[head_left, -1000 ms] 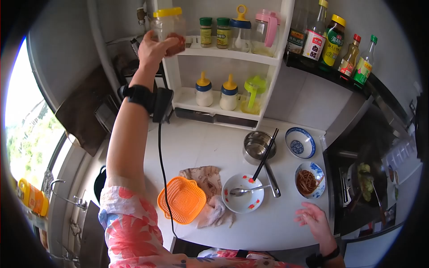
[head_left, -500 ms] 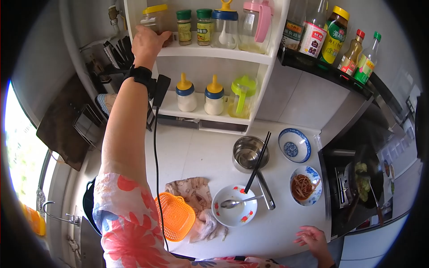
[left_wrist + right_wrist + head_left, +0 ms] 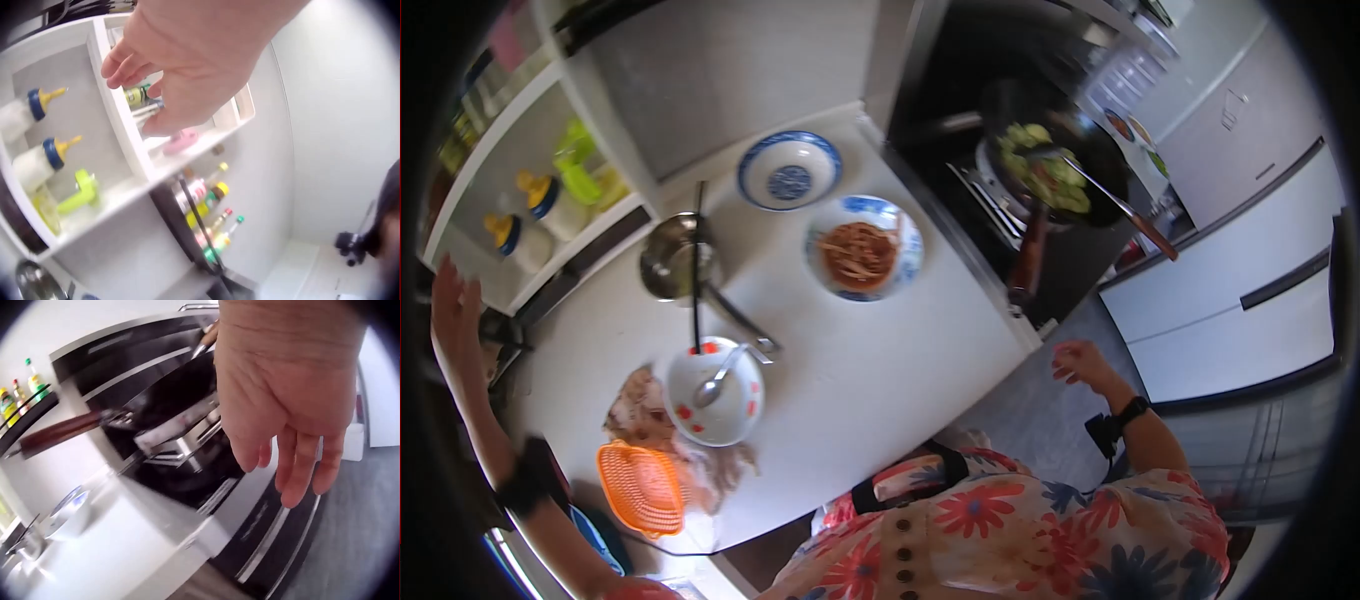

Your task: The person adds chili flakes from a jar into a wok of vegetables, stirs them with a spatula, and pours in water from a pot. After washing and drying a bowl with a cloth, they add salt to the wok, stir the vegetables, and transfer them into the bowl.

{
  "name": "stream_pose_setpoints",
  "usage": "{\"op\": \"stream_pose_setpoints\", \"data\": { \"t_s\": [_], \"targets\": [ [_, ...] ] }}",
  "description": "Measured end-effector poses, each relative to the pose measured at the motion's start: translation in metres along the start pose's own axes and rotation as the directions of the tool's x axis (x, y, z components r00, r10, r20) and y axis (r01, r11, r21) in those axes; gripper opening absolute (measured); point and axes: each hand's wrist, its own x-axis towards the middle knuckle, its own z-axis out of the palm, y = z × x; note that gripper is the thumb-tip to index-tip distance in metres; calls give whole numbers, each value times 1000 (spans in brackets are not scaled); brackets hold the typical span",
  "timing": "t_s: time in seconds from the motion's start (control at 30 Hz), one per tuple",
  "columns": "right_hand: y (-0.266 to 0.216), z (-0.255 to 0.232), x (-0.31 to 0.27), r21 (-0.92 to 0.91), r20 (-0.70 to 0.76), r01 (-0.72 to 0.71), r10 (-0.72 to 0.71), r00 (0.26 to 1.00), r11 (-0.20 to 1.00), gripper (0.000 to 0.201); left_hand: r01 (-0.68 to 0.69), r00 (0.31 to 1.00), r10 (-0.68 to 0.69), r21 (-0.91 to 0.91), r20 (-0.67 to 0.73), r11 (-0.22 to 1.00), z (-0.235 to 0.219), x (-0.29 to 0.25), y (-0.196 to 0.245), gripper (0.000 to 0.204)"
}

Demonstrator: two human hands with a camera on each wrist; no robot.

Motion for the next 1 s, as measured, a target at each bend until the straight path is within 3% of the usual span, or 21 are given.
{"op": "stream_pose_setpoints", "data": {
  "t_s": [0.03, 0.07, 0.1, 0.13, 0.2, 0.23, 0.3, 0.33, 0.37, 0.43, 0.53, 0.57, 0.6, 0.63, 0.67, 0.7, 0.77, 0.9, 0.93, 0.97, 1.0],
  "targets": [
    [17, -27, 3, 5, -11, -17, 17, 1000, 1000, 34, 50, 998, -47, -84, 36, 995, 10, -31, 34, 46],
    [32, -53, 7, 45, -150, -37, 44, 988, 998, 35, 183, 982, -143, -427, 124, 886, 20, -60, 57, 44],
    [45, -77, 16, 88, -282, -46, 69, 957, 995, 36, 165, 980, -112, -360, 166, 918, 31, -92, 86, 43],
    [52, -100, 22, 93, -280, -49, 73, 957, 994, 36, 143, 975, -85, -290, 204, 946, 44, -122, 140, 43],
    [61, -149, 38, 132, -468, 55, 13, 884, 990, 39, 298, 881, -95, -388, 463, 872, 74, -165, 214, 44],
    [65, -171, 55, 132, -456, 52, 14, 890, 990, 39, 494, 800, -146, -501, 582, 711, 91, -181, 264, 42],
    [73, -212, 86, -3, -568, 238, -198, 799, 971, 42, 492, 777, -105, -494, 620, 717, 131, -205, 339, 44],
    [72, -226, 100, -62, -534, 379, -352, 769, 923, 45, 563, 714, -101, -482, 693, 671, 145, -209, 371, 45],
    [63, -238, 113, -117, -492, 520, -504, 710, 846, 48, 590, 699, -27, -556, 714, 585, 164, -215, 394, 49],
    [26, -244, 122, -339, -380, 730, -796, 471, 594, 57, 631, 686, -1, -594, 728, 500, 190, -221, 435, 57],
    [-28, -241, 99, -347, -257, 762, -836, 484, 548, 61, 627, 690, 9, -603, 724, 493, 215, -225, 467, 56],
    [-44, -241, 91, -470, -160, 798, -925, 344, 378, 57, 581, 684, 13, -556, 729, 594, 219, -226, 472, 55],
    [-57, -239, 82, -498, -76, 820, -957, 282, 281, 55, 528, 675, 17, -499, 738, 687, 221, -225, 476, 55],
    [-68, -237, 74, -519, 9, 835, -976, 218, 182, 52, 530, 678, 6, -494, 735, 689, 222, -223, 483, 55],
    [-76, -233, 68, -508, 88, 845, -966, 242, 166, 50, 562, 663, -37, -464, 748, 685, 222, -221, 490, 54],
    [-87, -228, 62, -542, 171, 840, -976, 135, 22, 42, 593, 647, -77, -437, 759, 676, 222, -220, 495, 53],
    [-110, -224, 50, -602, 312, 790, -945, 100, -115, 35, 610, 649, -95, -442, 755, 658, 223, -220, 496, 51],
    [-152, -236, 38, -621, 349, 768, -933, 92, -156, 27, 589, 653, -106, -415, 750, 694, 221, -218, 496, 49],
    [-162, -247, 42, -567, 290, 807, -957, 9, -164, 23, 591, 652, -104, -417, 751, 691, 221, -218, 496, 48],
    [-166, -257, 39, -438, 154, 892, -968, 198, 113, 18, 593, 656, -105, -424, 747, 684, 222, -219, 495, 48],
    [-176, -270, 38, -466, 73, 874, -978, 194, 138, 17, 582, 672, -91, -448, 735, 679, 224, -221, 494, 49]
  ]
}}
